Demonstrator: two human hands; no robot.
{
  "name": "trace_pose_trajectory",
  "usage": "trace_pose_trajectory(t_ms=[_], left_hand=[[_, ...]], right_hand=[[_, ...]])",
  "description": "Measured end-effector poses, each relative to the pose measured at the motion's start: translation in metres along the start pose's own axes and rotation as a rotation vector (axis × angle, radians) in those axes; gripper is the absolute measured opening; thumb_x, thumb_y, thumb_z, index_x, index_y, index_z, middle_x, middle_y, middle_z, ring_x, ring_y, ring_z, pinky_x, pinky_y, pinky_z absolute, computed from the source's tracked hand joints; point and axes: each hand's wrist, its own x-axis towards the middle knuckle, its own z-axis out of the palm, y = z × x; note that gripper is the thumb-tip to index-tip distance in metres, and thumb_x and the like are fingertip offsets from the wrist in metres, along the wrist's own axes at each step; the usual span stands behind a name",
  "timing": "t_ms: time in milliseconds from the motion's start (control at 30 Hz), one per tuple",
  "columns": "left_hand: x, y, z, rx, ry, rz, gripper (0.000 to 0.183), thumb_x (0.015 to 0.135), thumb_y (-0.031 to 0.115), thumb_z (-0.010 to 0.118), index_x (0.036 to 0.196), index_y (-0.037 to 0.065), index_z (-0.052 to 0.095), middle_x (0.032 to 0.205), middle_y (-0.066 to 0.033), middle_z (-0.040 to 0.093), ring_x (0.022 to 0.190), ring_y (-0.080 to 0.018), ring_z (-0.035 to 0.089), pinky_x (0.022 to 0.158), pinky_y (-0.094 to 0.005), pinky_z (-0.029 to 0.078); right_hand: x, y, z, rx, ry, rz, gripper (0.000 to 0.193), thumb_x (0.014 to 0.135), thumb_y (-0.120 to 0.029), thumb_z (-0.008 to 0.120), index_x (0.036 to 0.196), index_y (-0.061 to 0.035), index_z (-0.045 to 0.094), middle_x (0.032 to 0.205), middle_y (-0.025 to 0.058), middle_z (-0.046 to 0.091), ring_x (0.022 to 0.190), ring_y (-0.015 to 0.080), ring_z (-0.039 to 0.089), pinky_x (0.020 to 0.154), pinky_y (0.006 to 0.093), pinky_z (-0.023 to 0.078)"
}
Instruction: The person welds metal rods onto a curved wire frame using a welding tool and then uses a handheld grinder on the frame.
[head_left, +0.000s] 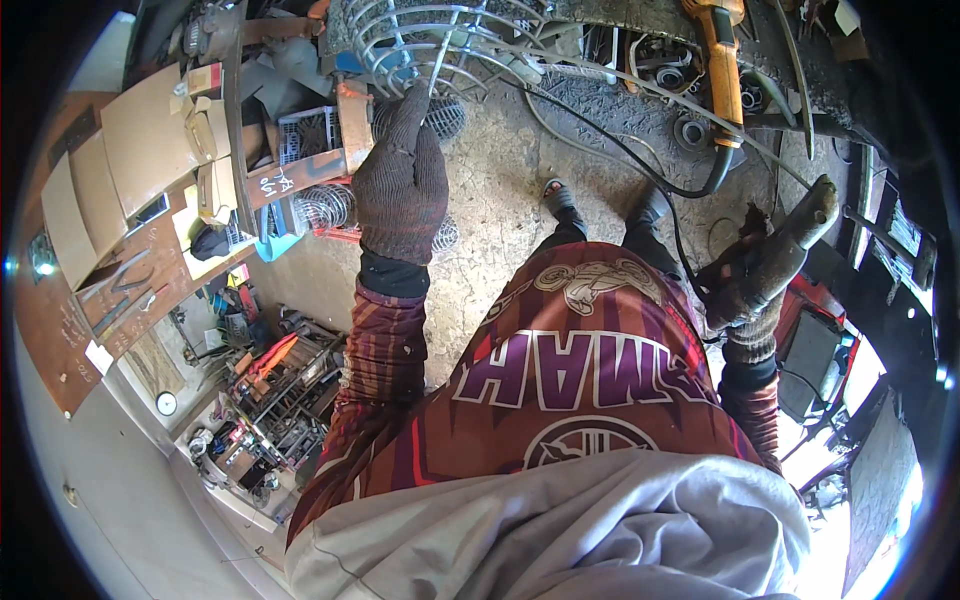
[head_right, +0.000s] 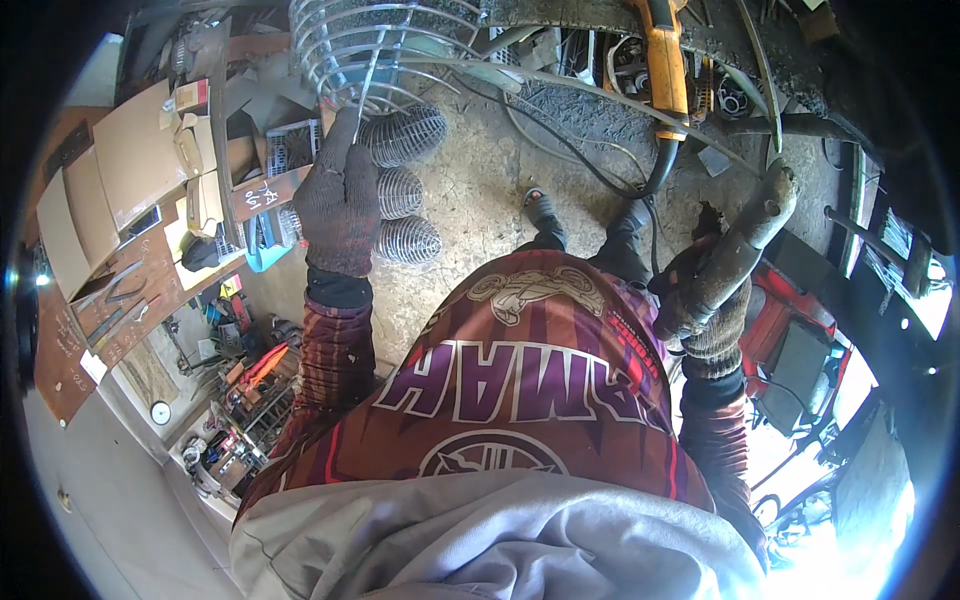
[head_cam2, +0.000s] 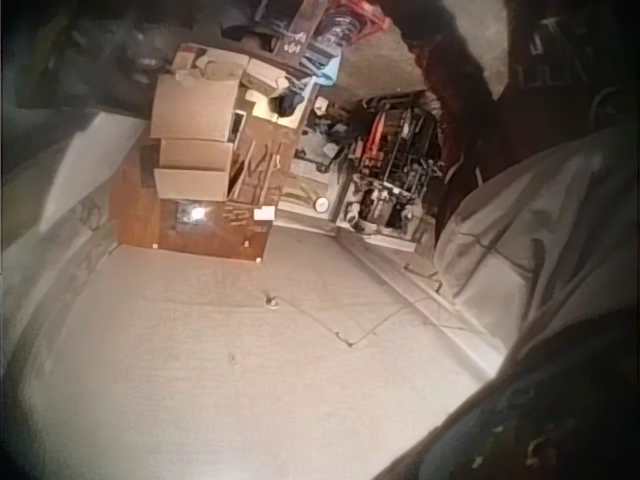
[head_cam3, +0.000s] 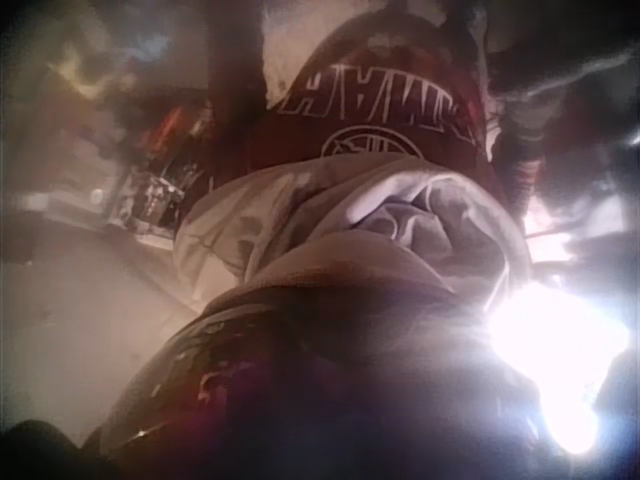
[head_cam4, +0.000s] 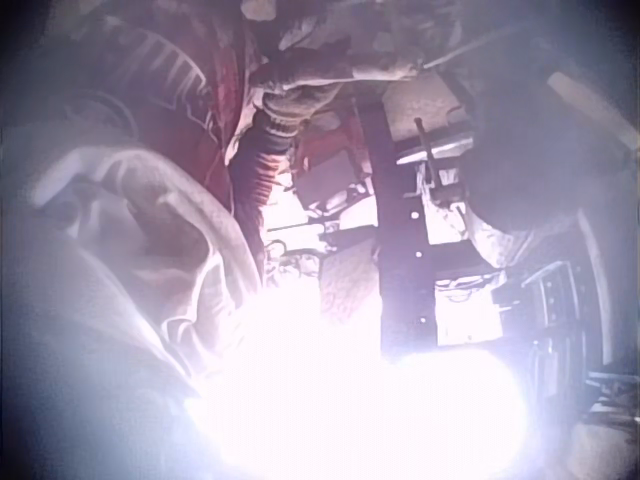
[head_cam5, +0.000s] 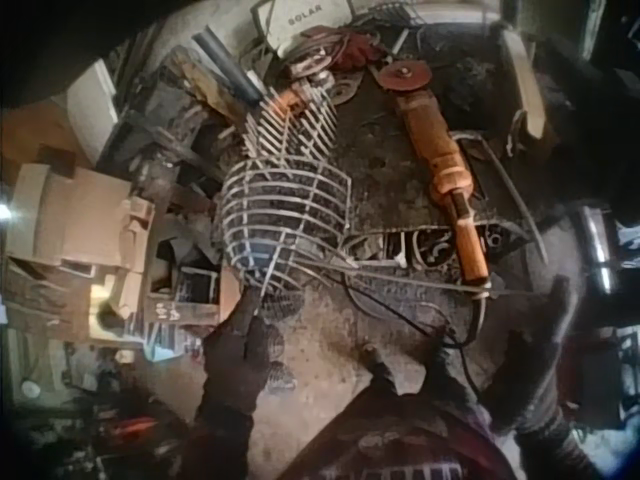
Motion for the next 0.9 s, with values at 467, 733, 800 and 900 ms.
trace_pose_trajectory(t_ms=[467,733,800,900], left_hand=[[-0.001,-0.004,0.001,-0.011,0.02,0.003,0.042,0.094,0.002,0.055,0.136,0.003,0.059,0.122,-0.0197,0.067,0.115,-0.03,0.064,0.1,-0.0362,0.049],[0.0,-0.001,0.002,-0.045,0.035,0.007,0.04,0.095,0.002,0.054,0.135,0.003,0.06,0.121,-0.0197,0.067,0.112,-0.0288,0.066,0.098,-0.0358,0.05],[0.0,-0.001,0.002,-0.034,0.048,0.03,0.04,0.096,0.002,0.054,0.135,0.003,0.06,0.122,-0.0198,0.067,0.112,-0.0286,0.066,0.098,-0.0359,0.05],[-0.002,-0.002,0.001,0.005,0.016,-0.014,0.04,0.096,0.003,0.054,0.136,0.003,0.06,0.121,-0.0193,0.068,0.11,-0.0276,0.066,0.096,-0.0352,0.051]], right_hand=[[-0.019,0.011,-0.009,0.253,-0.096,0.218,0.046,0.084,-0.01,0.073,0.122,-0.0027,0.049,0.094,0.0053,0.057,0.082,0.0156,0.061,0.073,0.033,0.054],[-0.031,0.018,-0.02,0.395,-0.17,0.387,0.042,0.083,-0.012,0.076,0.117,-0.0025,0.052,0.09,0.0063,0.062,0.079,0.0175,0.065,0.07,0.0342,0.057],[-0.028,0.014,-0.019,0.269,-0.185,0.304,0.041,0.083,-0.012,0.076,0.116,-0.0028,0.053,0.09,0.0064,0.063,0.078,0.0177,0.066,0.07,0.0345,0.057],[-0.015,-0.003,-0.016,0.026,-0.199,0.18,0.039,0.083,-0.01,0.075,0.115,-0.0031,0.053,0.089,0.0063,0.063,0.078,0.0173,0.067,0.069,0.0342,0.058]])
